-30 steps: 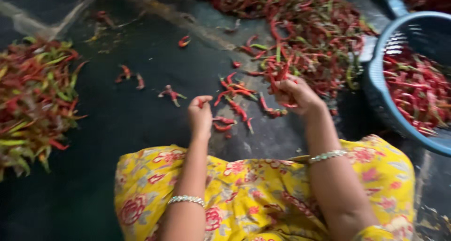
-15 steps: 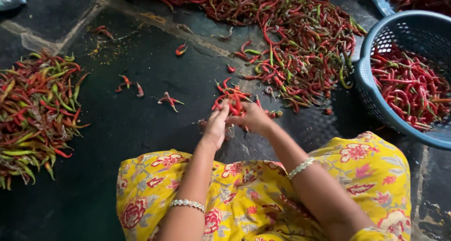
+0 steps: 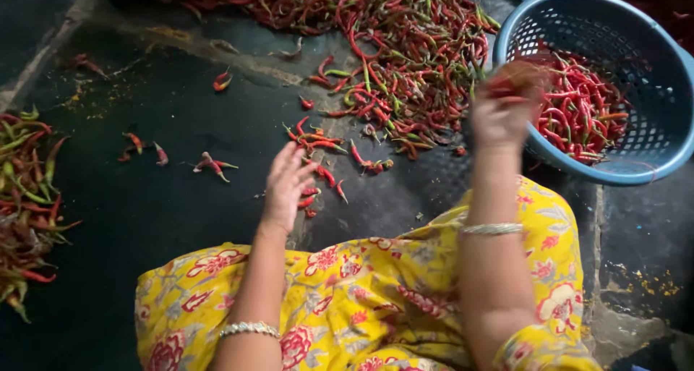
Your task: The person sorts red and green chilies on the floor by hand, moving them from large piles into a blue plastic basket.
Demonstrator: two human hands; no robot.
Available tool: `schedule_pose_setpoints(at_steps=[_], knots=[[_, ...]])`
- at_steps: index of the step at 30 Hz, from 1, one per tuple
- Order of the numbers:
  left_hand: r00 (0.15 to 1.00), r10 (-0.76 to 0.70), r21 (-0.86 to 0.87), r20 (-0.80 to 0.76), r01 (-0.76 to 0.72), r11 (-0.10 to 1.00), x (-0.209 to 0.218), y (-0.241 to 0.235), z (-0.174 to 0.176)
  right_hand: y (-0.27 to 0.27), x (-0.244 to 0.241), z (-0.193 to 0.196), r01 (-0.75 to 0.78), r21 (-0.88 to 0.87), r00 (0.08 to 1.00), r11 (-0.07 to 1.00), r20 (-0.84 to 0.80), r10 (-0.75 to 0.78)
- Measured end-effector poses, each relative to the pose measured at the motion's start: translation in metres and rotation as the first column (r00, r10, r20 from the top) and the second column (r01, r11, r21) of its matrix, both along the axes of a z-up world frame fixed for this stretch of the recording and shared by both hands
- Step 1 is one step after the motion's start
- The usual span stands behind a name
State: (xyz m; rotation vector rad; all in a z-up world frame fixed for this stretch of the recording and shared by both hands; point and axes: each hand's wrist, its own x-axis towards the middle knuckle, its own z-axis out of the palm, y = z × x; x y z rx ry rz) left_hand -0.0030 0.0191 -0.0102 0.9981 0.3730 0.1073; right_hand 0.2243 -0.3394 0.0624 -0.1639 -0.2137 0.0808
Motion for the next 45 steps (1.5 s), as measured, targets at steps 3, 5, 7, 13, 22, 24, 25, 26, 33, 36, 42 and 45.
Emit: schedule_pose_setpoints(at_steps=[3, 5, 7, 13, 22, 24, 25, 26, 33, 36, 42, 45], knots=[[0.979, 0.191, -0.141, -0.067, -0.199, 0.970, 0.005, 0.014, -0.011, -0.041, 0.014, 0.019, 0.242, 0.155, 0.951, 0.958, -0.235, -0.202], [0.966, 0.256, -0.174, -0.021, -0.256, 0.951, 0.009, 0.018, -0.017, -0.046, 0.006, 0.021, 0.362, 0.329, 0.879, 0.872, -0.433, -0.202], [0.947, 0.321, -0.198, -0.006, -0.315, 0.928, 0.006, 0.021, -0.020, -0.046, -0.002, 0.014, 0.314, 0.389, 0.911, 0.866, -0.379, -0.160], [0.894, 0.447, -0.310, -0.015, -0.429, 0.848, 0.000, 0.026, -0.017, -0.027, 0.004, -0.037, -0.240, 0.153, 0.970, 0.959, 0.084, 0.229], [0.886, 0.452, -0.317, -0.103, -0.460, 0.829, 0.006, 0.028, -0.019, 0.200, -0.051, -0.077, 0.894, -0.370, 0.449, -0.254, 0.746, 0.492], [0.886, 0.454, -0.320, -0.094, -0.458, 0.829, 0.004, 0.027, -0.021, 0.214, -0.057, -0.082, 0.947, -0.203, 0.310, -0.250, 0.786, 0.535], [0.887, 0.450, -0.325, -0.100, -0.456, 0.828, 0.001, 0.024, -0.023, 0.216, -0.056, -0.088, 0.926, -0.240, 0.365, -0.290, 0.764, 0.533], [0.888, 0.448, -0.329, -0.102, -0.455, 0.827, 0.001, 0.023, -0.023, 0.218, -0.051, -0.095, 0.904, -0.273, 0.415, -0.328, 0.741, 0.528], [0.853, 0.500, -0.282, -0.146, -0.521, 0.806, 0.009, 0.028, -0.021, 0.175, -0.001, -0.106, 0.626, -0.551, 0.757, -0.552, 0.601, 0.258], [0.837, 0.526, -0.276, -0.150, -0.547, 0.791, 0.011, 0.030, -0.022, 0.186, -0.006, -0.094, 0.638, -0.615, 0.766, -0.464, 0.564, 0.307], [0.823, 0.534, -0.254, -0.193, -0.568, 0.783, 0.009, 0.030, -0.022, 0.253, -0.086, -0.085, 0.802, -0.587, 0.431, -0.109, 0.442, 0.787], [0.810, 0.549, -0.285, -0.205, -0.586, 0.759, 0.007, 0.032, -0.022, 0.260, -0.097, -0.062, 0.615, -0.652, 0.637, -0.444, 0.079, 0.767]])
